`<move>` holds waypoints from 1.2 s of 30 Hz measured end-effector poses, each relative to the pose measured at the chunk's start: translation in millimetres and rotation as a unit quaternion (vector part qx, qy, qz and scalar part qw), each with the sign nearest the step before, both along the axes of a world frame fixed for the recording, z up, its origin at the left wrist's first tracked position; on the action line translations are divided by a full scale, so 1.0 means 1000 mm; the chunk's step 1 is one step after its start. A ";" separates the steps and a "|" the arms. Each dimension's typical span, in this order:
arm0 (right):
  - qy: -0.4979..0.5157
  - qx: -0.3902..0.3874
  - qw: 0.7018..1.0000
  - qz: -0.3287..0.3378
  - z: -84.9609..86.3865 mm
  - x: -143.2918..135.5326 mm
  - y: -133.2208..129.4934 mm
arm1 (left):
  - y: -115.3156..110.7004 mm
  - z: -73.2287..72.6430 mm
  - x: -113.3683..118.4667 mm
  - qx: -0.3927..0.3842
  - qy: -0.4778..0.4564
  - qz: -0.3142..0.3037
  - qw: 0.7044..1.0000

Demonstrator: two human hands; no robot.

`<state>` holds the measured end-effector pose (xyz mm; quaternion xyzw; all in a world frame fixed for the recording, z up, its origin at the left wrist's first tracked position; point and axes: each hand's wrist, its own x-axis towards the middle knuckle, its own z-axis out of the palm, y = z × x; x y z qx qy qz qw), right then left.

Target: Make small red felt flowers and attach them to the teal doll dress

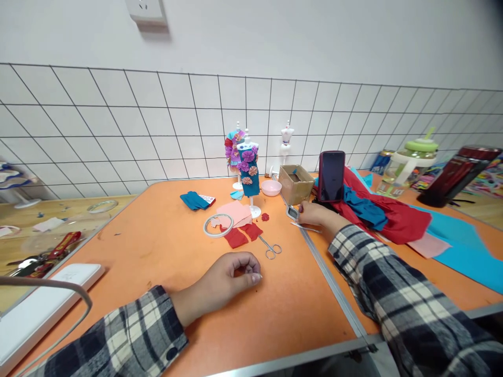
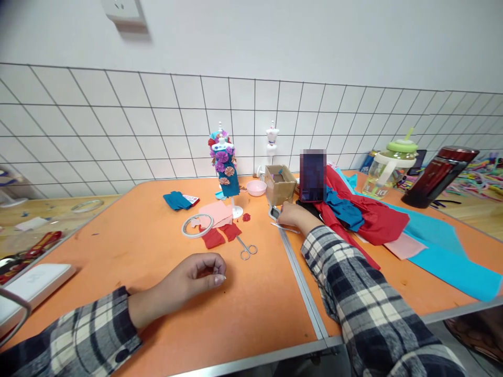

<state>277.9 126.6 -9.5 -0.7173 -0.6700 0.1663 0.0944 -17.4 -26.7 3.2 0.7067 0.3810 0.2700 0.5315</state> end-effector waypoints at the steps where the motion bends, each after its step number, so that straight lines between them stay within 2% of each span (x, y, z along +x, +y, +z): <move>1: -0.002 0.003 1.000 -0.005 -0.001 0.004 -0.001 | 0.000 0.000 0.000 0.003 0.002 0.000 1.000; 6: 0.011 0.044 0.999 -0.025 -0.014 0.020 -0.012 | 0.002 -0.001 0.000 -0.056 -0.045 0.042 0.997; 9: 0.038 0.070 0.996 -0.027 -0.013 0.020 -0.020 | 0.006 -0.004 -0.002 -0.087 -0.106 0.076 0.988; 11: 0.045 0.142 0.988 -0.031 -0.006 0.015 -0.026 | 0.008 -0.005 -0.004 -0.111 -0.160 0.096 0.976; 12: 0.047 0.208 0.977 -0.026 -0.001 0.010 -0.031 | 0.009 -0.005 -0.004 -0.129 -0.194 0.102 0.967; 14: 0.055 0.360 0.931 0.031 0.009 -0.003 -0.043 | 0.010 -0.006 -0.005 -0.170 -0.266 0.103 0.943; 16: 0.065 0.446 0.880 0.152 0.016 -0.023 -0.061 | 0.012 -0.006 -0.006 -0.203 -0.325 0.101 0.918; 19: 0.024 0.472 0.819 0.326 0.019 -0.056 -0.089 | 0.014 -0.006 -0.008 -0.228 -0.380 0.108 0.890; 20: 0.013 0.466 0.807 0.362 0.019 -0.066 -0.097 | 0.014 -0.006 -0.008 -0.234 -0.391 0.110 0.884; 22: 0.012 0.475 0.792 0.384 0.017 -0.079 -0.107 | 0.014 -0.005 -0.008 -0.242 -0.403 0.108 0.876; 27: 0.024 0.483 0.792 0.372 0.013 -0.084 -0.111 | 0.012 -0.004 -0.007 -0.253 -0.407 0.111 0.871; 30: 0.034 0.476 0.795 0.375 0.014 -0.083 -0.110 | 0.012 -0.004 -0.007 -0.241 -0.393 0.118 0.880; 33: 0.103 0.412 0.827 0.367 0.015 -0.086 -0.109 | 0.014 -0.005 -0.008 -0.198 -0.301 0.149 0.921; 36: 0.225 0.293 0.877 0.306 0.014 -0.090 -0.106 | 0.019 -0.005 -0.009 -0.109 -0.151 0.202 0.962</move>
